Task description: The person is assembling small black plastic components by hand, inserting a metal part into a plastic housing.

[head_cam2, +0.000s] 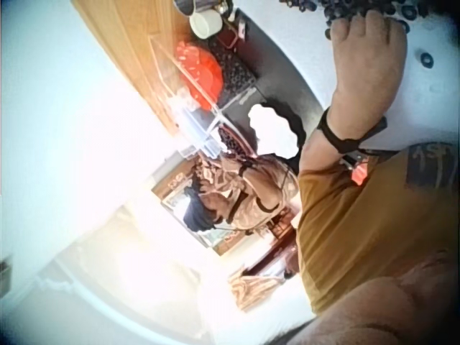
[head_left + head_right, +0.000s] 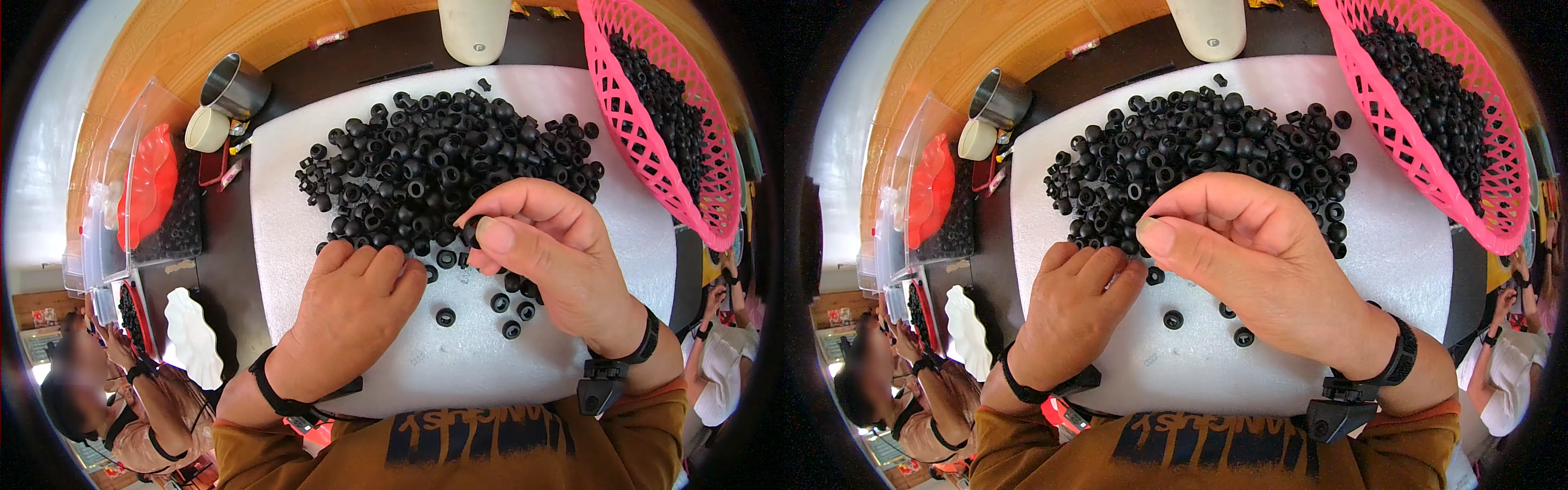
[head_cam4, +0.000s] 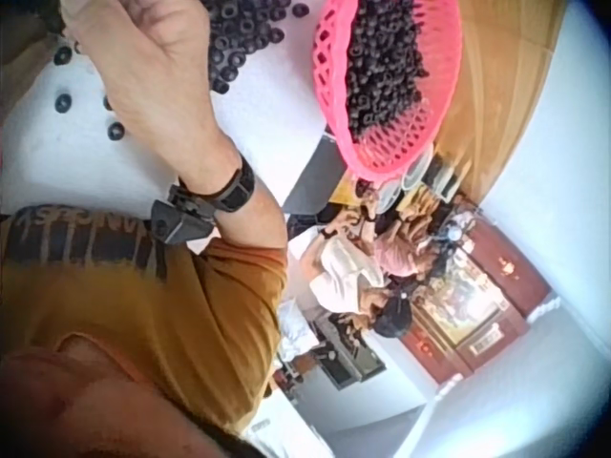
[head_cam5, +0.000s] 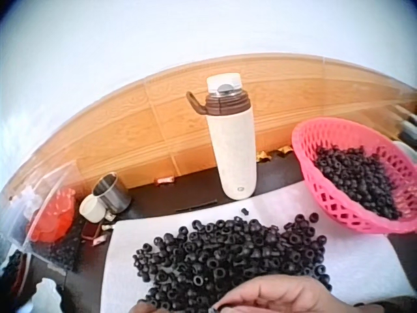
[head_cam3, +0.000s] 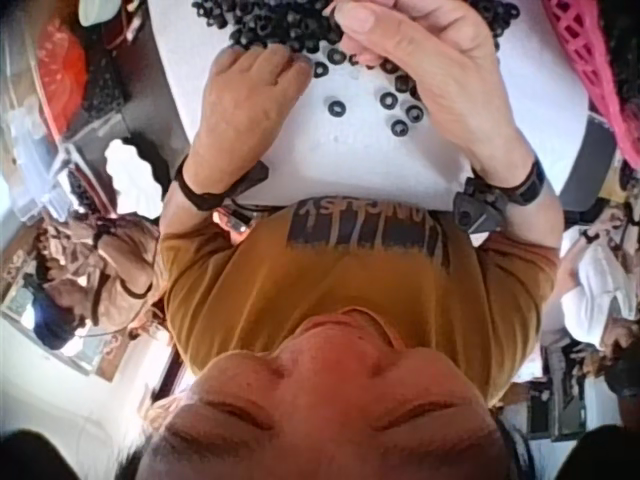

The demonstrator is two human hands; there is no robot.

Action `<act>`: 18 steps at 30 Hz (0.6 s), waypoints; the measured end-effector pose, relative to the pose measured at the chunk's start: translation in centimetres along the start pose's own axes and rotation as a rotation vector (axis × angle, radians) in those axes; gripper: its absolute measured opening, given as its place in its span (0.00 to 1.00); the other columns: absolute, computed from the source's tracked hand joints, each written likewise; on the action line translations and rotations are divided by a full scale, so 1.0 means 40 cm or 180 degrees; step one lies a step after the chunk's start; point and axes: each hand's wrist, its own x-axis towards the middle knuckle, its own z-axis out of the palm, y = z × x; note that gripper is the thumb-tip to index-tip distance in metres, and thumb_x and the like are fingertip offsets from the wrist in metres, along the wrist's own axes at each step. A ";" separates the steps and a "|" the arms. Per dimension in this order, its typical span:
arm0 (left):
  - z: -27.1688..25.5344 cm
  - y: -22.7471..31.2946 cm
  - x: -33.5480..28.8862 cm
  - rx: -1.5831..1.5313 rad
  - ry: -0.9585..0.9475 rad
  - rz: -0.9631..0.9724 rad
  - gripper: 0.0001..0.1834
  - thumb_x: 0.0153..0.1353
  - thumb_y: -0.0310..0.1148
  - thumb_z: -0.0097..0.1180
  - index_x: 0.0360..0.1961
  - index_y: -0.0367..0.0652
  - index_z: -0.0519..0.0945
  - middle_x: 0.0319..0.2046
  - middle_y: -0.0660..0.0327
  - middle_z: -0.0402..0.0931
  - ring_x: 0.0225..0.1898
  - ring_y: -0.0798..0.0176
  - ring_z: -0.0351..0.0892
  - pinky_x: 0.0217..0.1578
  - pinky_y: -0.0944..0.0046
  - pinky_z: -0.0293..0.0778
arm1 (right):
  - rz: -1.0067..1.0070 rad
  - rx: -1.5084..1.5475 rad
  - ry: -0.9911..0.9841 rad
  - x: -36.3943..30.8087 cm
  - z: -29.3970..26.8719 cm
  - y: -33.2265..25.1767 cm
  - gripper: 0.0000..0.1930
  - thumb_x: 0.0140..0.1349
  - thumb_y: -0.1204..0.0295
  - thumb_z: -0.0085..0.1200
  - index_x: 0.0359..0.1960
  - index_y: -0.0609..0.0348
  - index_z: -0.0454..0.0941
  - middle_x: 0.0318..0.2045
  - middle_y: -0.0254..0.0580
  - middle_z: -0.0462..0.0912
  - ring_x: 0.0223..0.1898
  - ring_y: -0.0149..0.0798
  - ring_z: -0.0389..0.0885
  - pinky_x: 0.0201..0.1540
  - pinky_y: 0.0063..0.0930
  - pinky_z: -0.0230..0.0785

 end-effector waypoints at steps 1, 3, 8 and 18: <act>0.001 -0.003 0.003 -0.0033 -0.0004 0.0006 0.10 0.45 0.29 0.51 0.32 0.43 0.75 0.25 0.65 0.65 0.28 0.66 0.69 0.34 0.65 0.62 | 0.0006 0.0001 0.0008 0.003 -0.001 0.002 0.10 0.62 0.69 0.54 0.41 0.61 0.77 0.32 0.32 0.79 0.32 0.22 0.77 0.38 0.16 0.70; -0.004 0.001 0.007 -0.0016 0.0006 0.0029 0.10 0.46 0.29 0.51 0.33 0.42 0.75 0.25 0.66 0.65 0.27 0.66 0.69 0.33 0.66 0.62 | -0.0065 0.0023 -0.0059 -0.006 -0.002 0.000 0.10 0.62 0.69 0.54 0.41 0.61 0.77 0.31 0.32 0.79 0.32 0.22 0.77 0.37 0.16 0.70; 0.007 -0.018 0.009 -0.0505 0.0290 -0.0158 0.11 0.45 0.26 0.57 0.33 0.43 0.77 0.26 0.65 0.70 0.26 0.65 0.72 0.30 0.64 0.65 | 0.0049 0.0052 -0.0099 -0.004 -0.003 -0.011 0.10 0.62 0.70 0.54 0.41 0.61 0.77 0.31 0.32 0.79 0.32 0.22 0.76 0.38 0.17 0.69; -0.063 -0.011 -0.021 -0.5105 0.0925 -0.1873 0.10 0.56 0.21 0.58 0.41 0.34 0.79 0.33 0.59 0.77 0.28 0.74 0.71 0.25 0.76 0.66 | 0.0141 -0.0119 -0.0362 -0.010 0.011 0.002 0.08 0.60 0.75 0.56 0.41 0.62 0.76 0.28 0.27 0.76 0.30 0.17 0.71 0.32 0.12 0.64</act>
